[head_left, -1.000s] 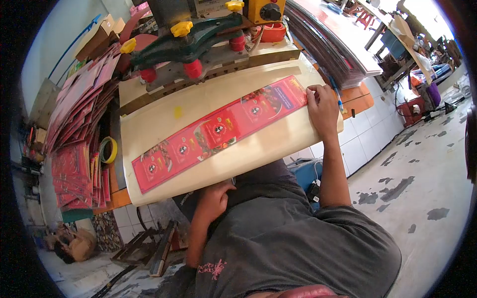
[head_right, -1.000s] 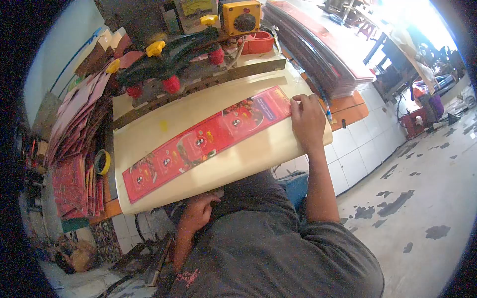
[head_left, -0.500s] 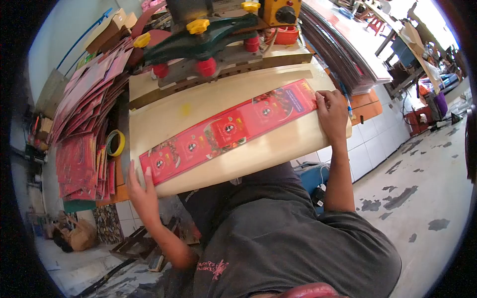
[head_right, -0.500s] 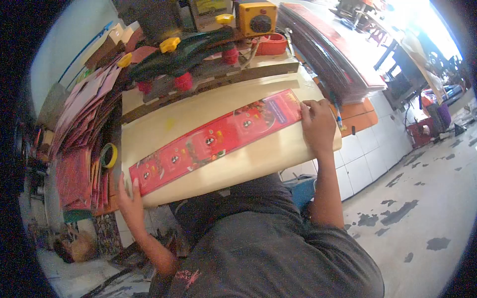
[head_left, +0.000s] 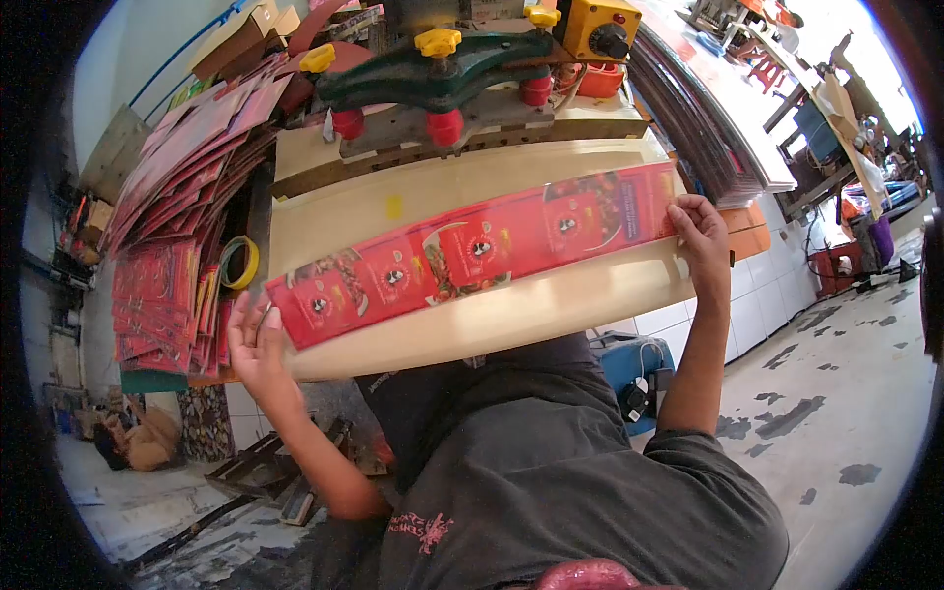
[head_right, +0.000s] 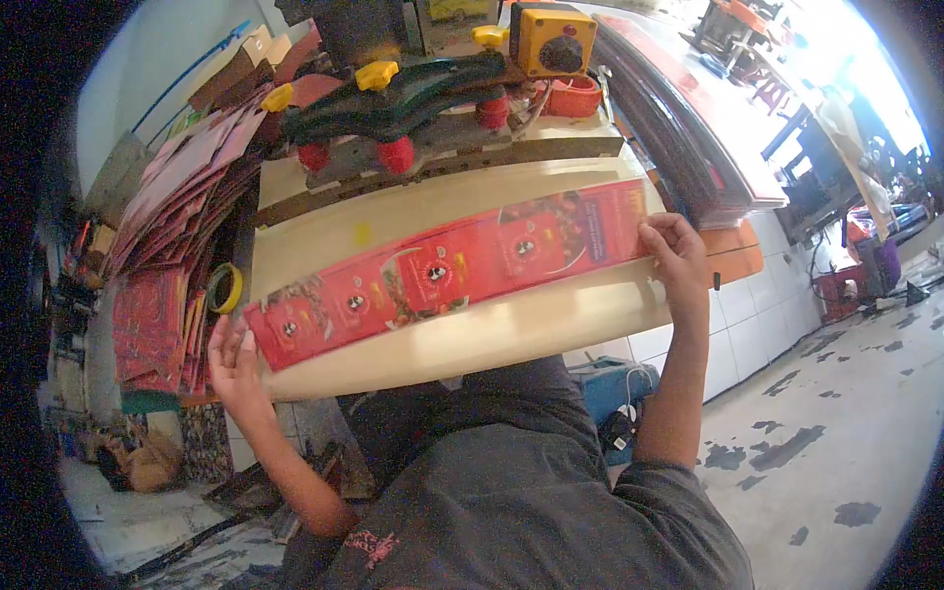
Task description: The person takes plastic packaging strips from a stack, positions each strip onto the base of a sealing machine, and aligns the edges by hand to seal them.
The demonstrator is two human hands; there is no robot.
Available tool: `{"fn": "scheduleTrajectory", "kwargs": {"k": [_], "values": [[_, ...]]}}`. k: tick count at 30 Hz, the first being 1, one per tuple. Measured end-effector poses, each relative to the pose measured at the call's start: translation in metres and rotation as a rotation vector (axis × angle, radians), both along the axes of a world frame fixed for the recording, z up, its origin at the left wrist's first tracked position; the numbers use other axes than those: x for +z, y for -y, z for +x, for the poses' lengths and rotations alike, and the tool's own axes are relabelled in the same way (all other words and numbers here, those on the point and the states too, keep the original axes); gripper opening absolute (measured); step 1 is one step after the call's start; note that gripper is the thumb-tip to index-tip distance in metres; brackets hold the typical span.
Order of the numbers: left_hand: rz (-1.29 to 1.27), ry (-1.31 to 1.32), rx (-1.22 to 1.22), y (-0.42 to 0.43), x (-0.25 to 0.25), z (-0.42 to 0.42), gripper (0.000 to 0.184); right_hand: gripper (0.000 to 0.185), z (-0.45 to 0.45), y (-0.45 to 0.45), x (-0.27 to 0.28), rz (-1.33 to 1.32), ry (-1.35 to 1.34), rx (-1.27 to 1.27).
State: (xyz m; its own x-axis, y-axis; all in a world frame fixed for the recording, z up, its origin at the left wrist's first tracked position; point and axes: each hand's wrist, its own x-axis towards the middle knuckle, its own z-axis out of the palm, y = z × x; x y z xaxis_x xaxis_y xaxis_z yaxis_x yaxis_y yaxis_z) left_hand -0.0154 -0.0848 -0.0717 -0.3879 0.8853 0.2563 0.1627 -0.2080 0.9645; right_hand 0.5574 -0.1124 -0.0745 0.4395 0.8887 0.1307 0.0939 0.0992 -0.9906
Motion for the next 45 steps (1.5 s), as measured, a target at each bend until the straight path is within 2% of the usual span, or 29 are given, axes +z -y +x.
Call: {"fn": "scheduleTrajectory", "kwargs": {"k": [2,4,7,10,14,16,17,20,27,33,35,38,39,40,42,45], "values": [[0.124,0.226,-0.067,-0.002,0.006,0.000,0.054,0.019,0.002,0.004,0.000,0.026,-0.005,0.022],[0.142,0.214,-0.055,-0.010,0.008,-0.008,0.050,0.019,0.002,0.005,-0.002,0.133,-0.098,0.022],[0.216,0.281,-0.056,-0.020,0.012,-0.020,0.038,0.019,0.009,0.008,-0.005,0.248,-0.072,0.044],[0.233,0.272,-0.163,-0.029,0.005,-0.042,0.039,0.019,0.020,0.010,-0.009,0.277,-0.132,0.142],[0.111,0.234,-0.274,-0.029,-0.016,-0.056,0.038,0.016,0.020,0.019,-0.008,0.218,-0.168,0.172],[0.044,0.155,-0.249,-0.026,-0.025,-0.054,0.033,0.014,0.022,0.021,-0.011,0.158,-0.124,0.189],[0.035,0.003,-0.215,-0.024,-0.029,-0.050,0.027,0.014,0.023,0.021,-0.014,0.159,-0.124,0.189],[0.048,0.069,-0.290,-0.023,-0.032,-0.035,0.024,0.015,0.026,0.014,-0.024,0.147,-0.090,0.225],[0.026,0.058,-0.261,-0.021,-0.018,-0.020,0.022,0.019,0.004,0.011,-0.016,0.102,0.111,0.094],[0.013,0.253,-0.218,-0.027,-0.026,-0.040,0.019,0.029,0.014,0.015,-0.011,0.010,0.161,0.084],[-0.094,0.437,-0.260,-0.023,-0.012,-0.032,0.021,0.032,0.014,0.014,-0.013,0.036,0.140,0.080],[-0.096,0.537,-0.298,-0.007,0.015,-0.023,0.031,0.031,0.007,0.018,-0.004,0.035,0.038,0.052],[-0.029,0.587,-0.388,-0.001,0.023,-0.022,0.046,0.031,0.001,0.019,0.002,0.039,0.036,0.067],[-0.021,0.585,-0.376,0.005,0.024,-0.022,0.046,0.032,-0.008,0.021,0.011,0.047,-0.047,0.068],[0.219,0.823,-0.616,0.021,0.025,-0.021,0.061,0.032,-0.018,0.024,0.013,0.058,-0.131,0.074],[0.316,0.890,-0.714,0.040,0.031,0.002,0.070,0.028,-0.041,0.027,0.012,0.125,-0.362,0.168]]}}
